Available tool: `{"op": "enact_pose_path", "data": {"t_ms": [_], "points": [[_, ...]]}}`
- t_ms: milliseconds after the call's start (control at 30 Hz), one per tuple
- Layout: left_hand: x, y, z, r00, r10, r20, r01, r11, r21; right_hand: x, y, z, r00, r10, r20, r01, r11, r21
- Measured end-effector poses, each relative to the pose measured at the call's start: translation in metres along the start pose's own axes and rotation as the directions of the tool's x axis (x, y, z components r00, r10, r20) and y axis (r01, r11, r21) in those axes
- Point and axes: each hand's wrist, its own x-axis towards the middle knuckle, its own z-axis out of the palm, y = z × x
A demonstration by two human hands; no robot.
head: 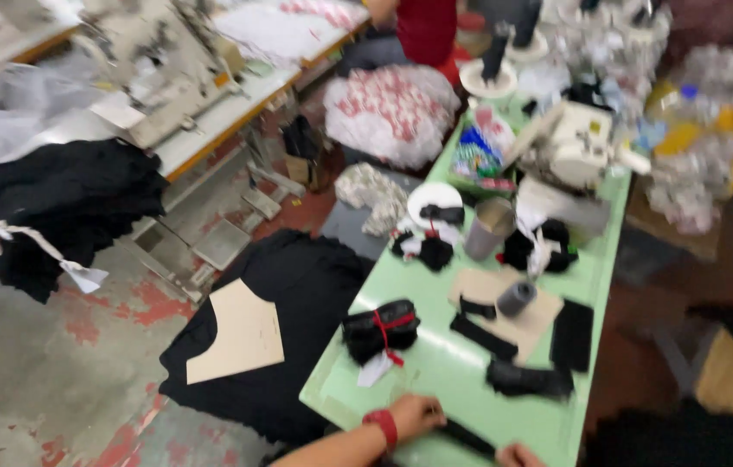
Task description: The person repeatedly folds black fabric strips on a green table. They pick up a strip, fold it in half, and place it on a growing pile of folded items. The process is repeated continuously throughout the video.
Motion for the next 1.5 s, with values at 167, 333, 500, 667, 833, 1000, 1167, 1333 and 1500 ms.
{"op": "enact_pose_path", "data": {"t_ms": [167, 333, 500, 667, 833, 1000, 1167, 1333, 1500], "points": [[-0.003, -0.010, -0.036, 0.989, -0.148, 0.031, 0.132, 0.944, 0.301, 0.016, 0.078, 0.002, 0.956, 0.284, 0.076, -0.287, 0.958, 0.024], [-0.015, 0.011, -0.032, 0.941, 0.307, -0.142, -0.141, 0.738, 0.660, -0.032, -0.023, -0.027, 0.906, 0.422, 0.007, -0.344, 0.728, 0.593], [-0.027, 0.026, -0.009, 0.835, 0.440, 0.330, -0.545, 0.580, 0.605, -0.050, -0.096, -0.025, 0.968, 0.251, 0.003, -0.249, 0.957, 0.152], [-0.024, 0.009, 0.008, 0.768, 0.495, 0.407, -0.634, 0.494, 0.595, -0.051, -0.095, 0.006, 0.998, -0.018, -0.054, 0.010, 0.989, -0.146], [-0.021, 0.004, 0.018, 0.755, 0.496, 0.429, -0.647, 0.461, 0.607, -0.045, -0.094, 0.015, 0.953, -0.302, -0.038, 0.267, 0.889, -0.372], [-0.022, 0.004, 0.017, 0.765, 0.446, 0.465, -0.642, 0.466, 0.609, -0.043, -0.096, 0.018, 0.919, -0.395, 0.019, 0.359, 0.813, -0.458], [-0.020, 0.004, 0.018, 0.774, 0.424, 0.470, -0.632, 0.481, 0.607, -0.031, -0.068, 0.037, 0.857, -0.503, 0.115, 0.451, 0.621, -0.641], [-0.022, 0.009, 0.014, 0.776, 0.421, 0.470, -0.630, 0.480, 0.610, -0.020, -0.097, 0.017, 0.866, -0.463, 0.189, 0.449, 0.555, -0.701], [-0.039, 0.020, -0.016, 0.757, 0.456, 0.469, -0.654, 0.553, 0.516, -0.015, -0.060, -0.036, 0.988, -0.051, -0.145, -0.030, 0.861, -0.508]]}}
